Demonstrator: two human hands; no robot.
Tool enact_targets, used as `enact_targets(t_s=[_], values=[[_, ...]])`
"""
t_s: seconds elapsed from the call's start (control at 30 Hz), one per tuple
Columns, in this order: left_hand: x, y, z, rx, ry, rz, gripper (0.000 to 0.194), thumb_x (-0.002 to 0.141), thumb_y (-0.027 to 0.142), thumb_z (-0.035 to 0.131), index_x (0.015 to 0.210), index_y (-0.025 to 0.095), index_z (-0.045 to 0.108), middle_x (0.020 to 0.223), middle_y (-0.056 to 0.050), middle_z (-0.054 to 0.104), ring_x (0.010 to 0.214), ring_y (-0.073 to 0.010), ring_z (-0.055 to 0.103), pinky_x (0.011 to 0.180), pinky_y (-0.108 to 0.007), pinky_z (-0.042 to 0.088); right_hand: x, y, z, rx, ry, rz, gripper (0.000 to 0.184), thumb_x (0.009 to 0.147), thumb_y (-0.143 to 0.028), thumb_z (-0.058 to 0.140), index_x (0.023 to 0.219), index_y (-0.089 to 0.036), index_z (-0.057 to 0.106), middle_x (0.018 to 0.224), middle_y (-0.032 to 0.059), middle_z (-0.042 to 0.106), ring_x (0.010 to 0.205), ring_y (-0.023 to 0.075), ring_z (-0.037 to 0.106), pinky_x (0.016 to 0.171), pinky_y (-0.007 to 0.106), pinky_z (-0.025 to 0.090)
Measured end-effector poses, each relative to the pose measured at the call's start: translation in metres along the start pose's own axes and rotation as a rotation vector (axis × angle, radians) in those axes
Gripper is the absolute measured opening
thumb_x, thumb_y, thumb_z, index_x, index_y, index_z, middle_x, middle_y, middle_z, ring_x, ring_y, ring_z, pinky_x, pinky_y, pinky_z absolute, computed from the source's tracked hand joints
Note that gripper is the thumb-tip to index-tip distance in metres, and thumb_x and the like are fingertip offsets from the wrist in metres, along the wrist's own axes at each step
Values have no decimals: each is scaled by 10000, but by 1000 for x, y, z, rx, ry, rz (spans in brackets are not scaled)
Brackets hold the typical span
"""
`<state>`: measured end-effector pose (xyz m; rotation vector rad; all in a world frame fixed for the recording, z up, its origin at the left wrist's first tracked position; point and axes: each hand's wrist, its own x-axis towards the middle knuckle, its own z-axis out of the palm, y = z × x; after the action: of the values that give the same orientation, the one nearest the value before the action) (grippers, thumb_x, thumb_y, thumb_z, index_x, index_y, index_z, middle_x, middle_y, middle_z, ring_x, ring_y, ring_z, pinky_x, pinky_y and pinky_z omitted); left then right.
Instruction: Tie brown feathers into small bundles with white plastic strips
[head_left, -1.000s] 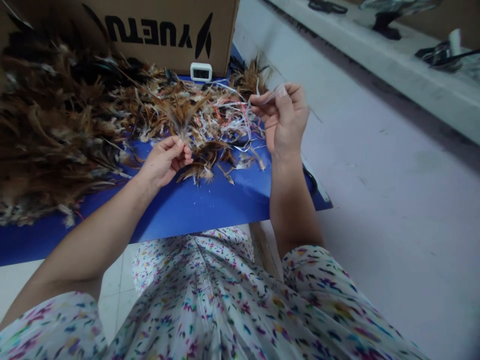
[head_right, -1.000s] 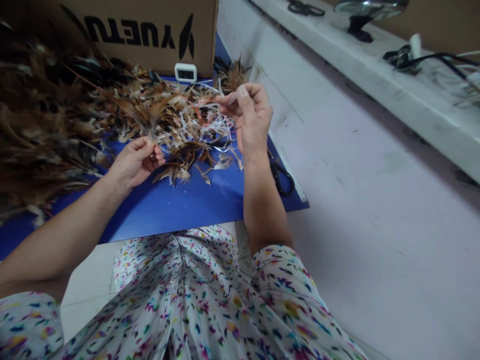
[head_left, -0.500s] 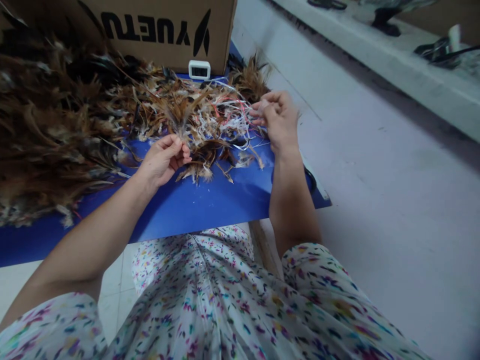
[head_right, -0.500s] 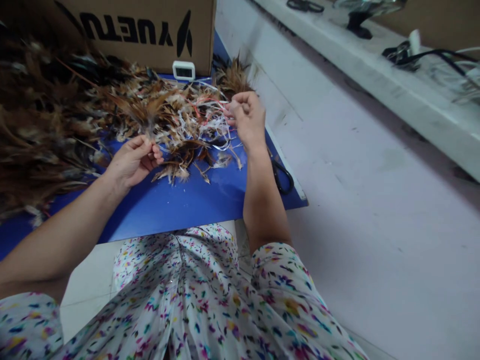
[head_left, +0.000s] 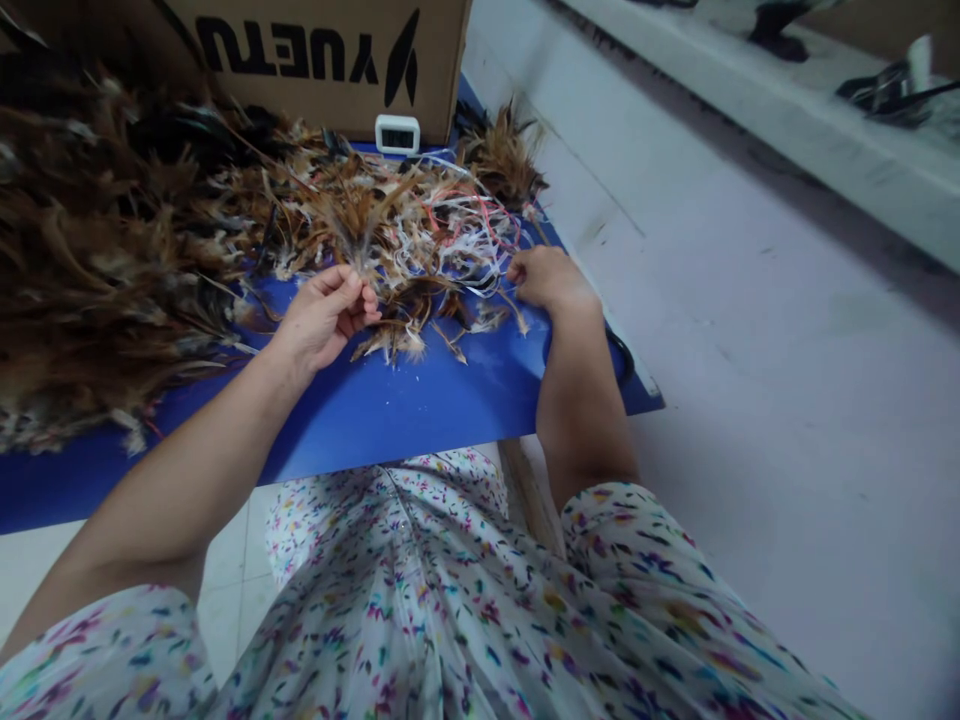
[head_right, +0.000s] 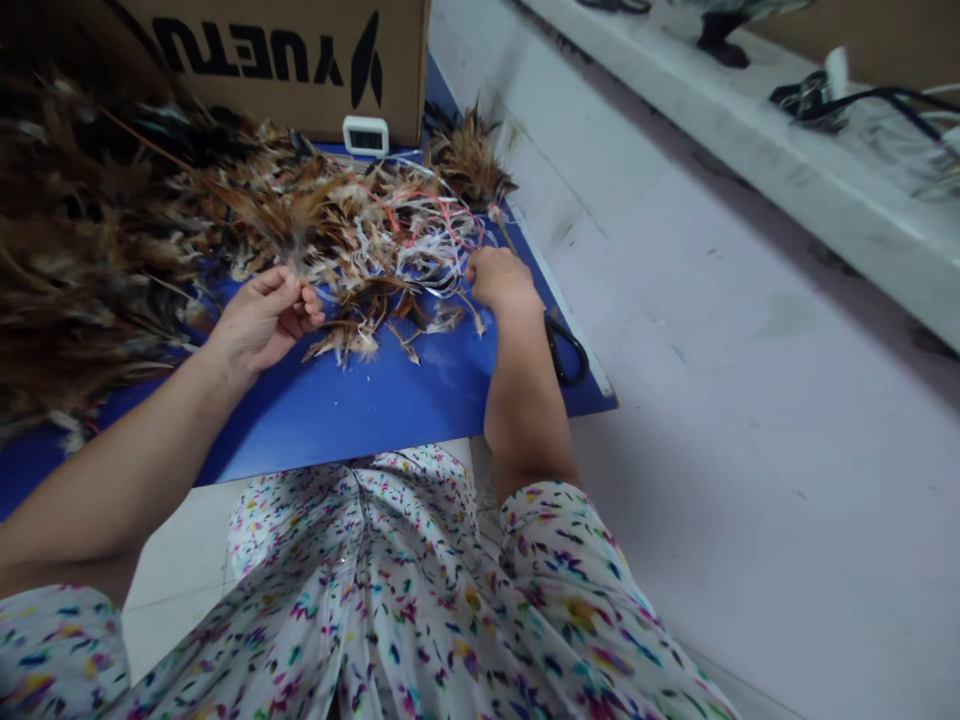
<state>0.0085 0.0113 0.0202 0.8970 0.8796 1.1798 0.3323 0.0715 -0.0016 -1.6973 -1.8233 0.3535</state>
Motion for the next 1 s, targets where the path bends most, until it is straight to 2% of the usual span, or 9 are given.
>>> enact_targets(t_s=[0.1,0.33,0.47,0.53,0.6,0.73,0.83,0.93,1.0], values=[[-1,1,1,-5,-5,3,326,864,247,779,679,169,522,604,38,616,524,-66,610,562,-171,563,2,-5,5,-264,-70,88,279,684,22,601,585,-239,592,674,49,642,834,278,694,956,526,531],[-1,2,3,-13,-8,14,345,845,245,798,675,165,508,590,46,617,514,-64,608,550,-168,568,-7,-32,-10,-310,5,7,273,814,-53,514,900,-218,713,989,95,768,1012,284,713,965,444,558],[0,2,2,-13,-6,13,348,845,237,796,674,165,501,588,49,620,512,-61,604,551,-164,566,-16,-49,-21,-437,-180,137,25,781,-228,716,762,-214,708,930,102,763,1003,326,719,922,461,576],[0,2,2,-5,-4,7,345,851,248,791,682,166,502,595,50,624,517,-57,605,562,-160,567,-18,-53,-22,-489,-262,187,93,721,-224,778,692,-216,689,884,103,752,997,345,719,901,480,579],[0,2,2,3,4,1,338,856,258,788,694,166,507,600,53,626,521,-52,605,575,-156,567,-18,-52,-22,-494,-301,182,137,714,-142,739,630,-221,664,822,95,740,983,336,720,884,467,580],[-1,2,3,9,9,5,332,858,238,785,692,167,506,592,56,621,513,-52,600,569,-157,564,-13,-48,-17,-360,-271,73,213,732,-71,642,582,-221,626,694,59,697,875,283,722,848,411,577],[-1,2,2,5,3,13,337,859,221,781,678,169,502,588,52,617,513,-58,603,557,-159,562,-10,-51,-10,-156,-156,-53,138,792,-107,616,713,-208,667,686,29,683,808,234,702,847,389,572],[0,1,1,4,-3,17,332,856,234,785,683,170,509,590,52,618,520,-58,608,562,-156,564,-10,-58,4,-48,-44,-186,125,852,-167,608,922,-205,705,883,51,727,908,235,696,907,410,561],[0,1,1,2,-8,15,335,856,239,786,680,171,509,591,51,617,517,-58,604,560,-158,565,-10,-62,16,-69,-55,-273,208,859,-186,624,1050,-211,701,1089,84,718,1044,264,675,966,439,545]])
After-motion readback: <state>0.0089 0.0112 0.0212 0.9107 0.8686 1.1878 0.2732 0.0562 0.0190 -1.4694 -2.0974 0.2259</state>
